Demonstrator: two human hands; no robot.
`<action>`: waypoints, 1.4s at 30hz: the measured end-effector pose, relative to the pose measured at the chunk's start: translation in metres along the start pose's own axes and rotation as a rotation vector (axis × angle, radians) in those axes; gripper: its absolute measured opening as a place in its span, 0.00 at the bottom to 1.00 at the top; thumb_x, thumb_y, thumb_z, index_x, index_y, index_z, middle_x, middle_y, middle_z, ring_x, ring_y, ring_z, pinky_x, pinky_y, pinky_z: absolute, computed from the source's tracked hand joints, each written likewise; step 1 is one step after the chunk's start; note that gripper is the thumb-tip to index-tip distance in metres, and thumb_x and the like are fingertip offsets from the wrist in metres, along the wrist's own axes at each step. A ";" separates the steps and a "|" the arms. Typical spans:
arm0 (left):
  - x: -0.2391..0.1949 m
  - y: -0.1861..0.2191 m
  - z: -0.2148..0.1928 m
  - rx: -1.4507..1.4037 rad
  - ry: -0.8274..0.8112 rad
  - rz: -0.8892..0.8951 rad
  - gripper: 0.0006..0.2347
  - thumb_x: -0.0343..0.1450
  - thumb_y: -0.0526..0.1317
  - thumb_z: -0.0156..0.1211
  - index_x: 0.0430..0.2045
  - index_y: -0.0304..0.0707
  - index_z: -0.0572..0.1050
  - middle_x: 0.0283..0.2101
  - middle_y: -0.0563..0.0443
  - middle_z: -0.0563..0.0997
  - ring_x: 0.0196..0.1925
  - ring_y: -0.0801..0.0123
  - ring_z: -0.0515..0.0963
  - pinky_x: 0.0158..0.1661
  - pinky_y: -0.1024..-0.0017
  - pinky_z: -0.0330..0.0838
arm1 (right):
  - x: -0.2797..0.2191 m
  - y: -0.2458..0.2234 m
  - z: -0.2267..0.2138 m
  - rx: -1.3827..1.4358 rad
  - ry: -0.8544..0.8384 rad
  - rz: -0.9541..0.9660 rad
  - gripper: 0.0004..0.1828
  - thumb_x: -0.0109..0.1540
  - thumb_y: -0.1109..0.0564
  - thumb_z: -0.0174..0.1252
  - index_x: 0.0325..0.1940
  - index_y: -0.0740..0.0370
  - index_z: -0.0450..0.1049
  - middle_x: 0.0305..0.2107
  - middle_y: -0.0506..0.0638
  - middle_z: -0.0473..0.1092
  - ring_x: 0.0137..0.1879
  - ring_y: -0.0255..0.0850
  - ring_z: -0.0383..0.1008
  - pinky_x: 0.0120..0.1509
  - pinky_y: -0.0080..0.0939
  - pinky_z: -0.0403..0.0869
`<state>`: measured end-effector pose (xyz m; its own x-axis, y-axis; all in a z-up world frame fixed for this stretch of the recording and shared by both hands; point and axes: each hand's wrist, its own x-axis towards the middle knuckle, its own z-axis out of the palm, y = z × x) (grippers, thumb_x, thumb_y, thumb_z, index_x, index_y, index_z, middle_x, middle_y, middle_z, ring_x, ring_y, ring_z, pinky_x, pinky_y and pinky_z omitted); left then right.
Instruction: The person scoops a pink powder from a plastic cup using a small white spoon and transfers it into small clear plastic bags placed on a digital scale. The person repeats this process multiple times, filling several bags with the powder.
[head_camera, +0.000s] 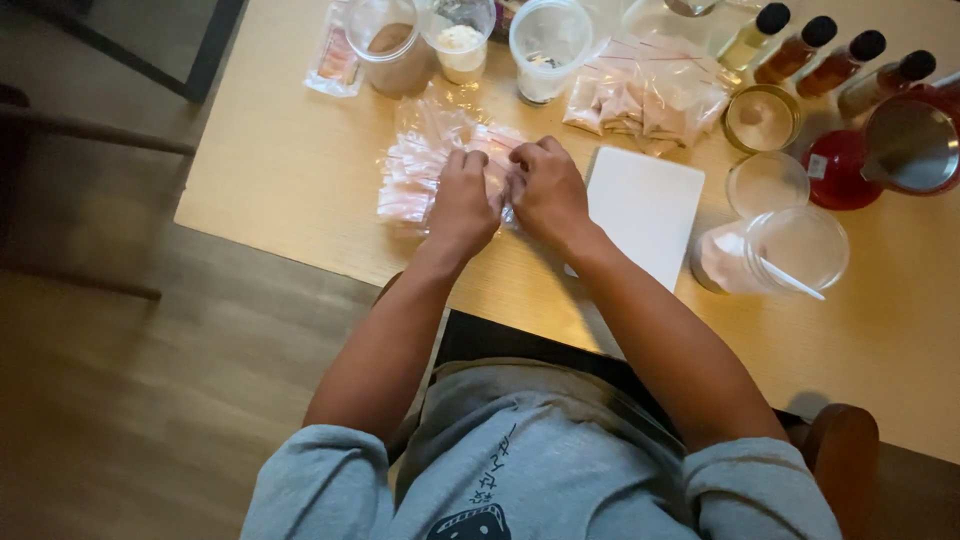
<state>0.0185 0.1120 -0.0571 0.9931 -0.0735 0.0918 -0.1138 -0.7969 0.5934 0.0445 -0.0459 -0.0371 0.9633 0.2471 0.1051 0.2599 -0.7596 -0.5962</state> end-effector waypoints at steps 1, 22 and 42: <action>0.000 0.003 -0.003 -0.003 -0.003 -0.004 0.20 0.65 0.38 0.67 0.49 0.32 0.69 0.46 0.38 0.71 0.52 0.40 0.77 0.55 0.55 0.72 | -0.001 0.000 -0.001 -0.001 -0.006 0.002 0.14 0.61 0.58 0.62 0.51 0.61 0.79 0.42 0.59 0.71 0.48 0.62 0.79 0.49 0.55 0.79; -0.019 0.086 0.019 -0.103 0.205 0.348 0.45 0.51 0.39 0.81 0.66 0.37 0.63 0.63 0.38 0.70 0.66 0.44 0.67 0.69 0.55 0.51 | -0.067 -0.006 -0.100 0.397 0.189 0.051 0.07 0.67 0.62 0.60 0.35 0.63 0.70 0.24 0.57 0.70 0.30 0.53 0.79 0.39 0.49 0.75; -0.003 0.129 0.070 -0.443 0.216 0.826 0.30 0.65 0.44 0.76 0.63 0.34 0.71 0.51 0.41 0.79 0.53 0.50 0.80 0.56 0.57 0.73 | -0.133 0.049 -0.121 0.519 0.611 -0.119 0.04 0.67 0.67 0.61 0.44 0.67 0.73 0.26 0.55 0.72 0.27 0.45 0.76 0.36 0.41 0.73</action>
<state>0.0030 -0.0328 -0.0370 0.5726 -0.3628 0.7352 -0.8197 -0.2411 0.5195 -0.0623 -0.1884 0.0164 0.8368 -0.1780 0.5178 0.4429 -0.3359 -0.8313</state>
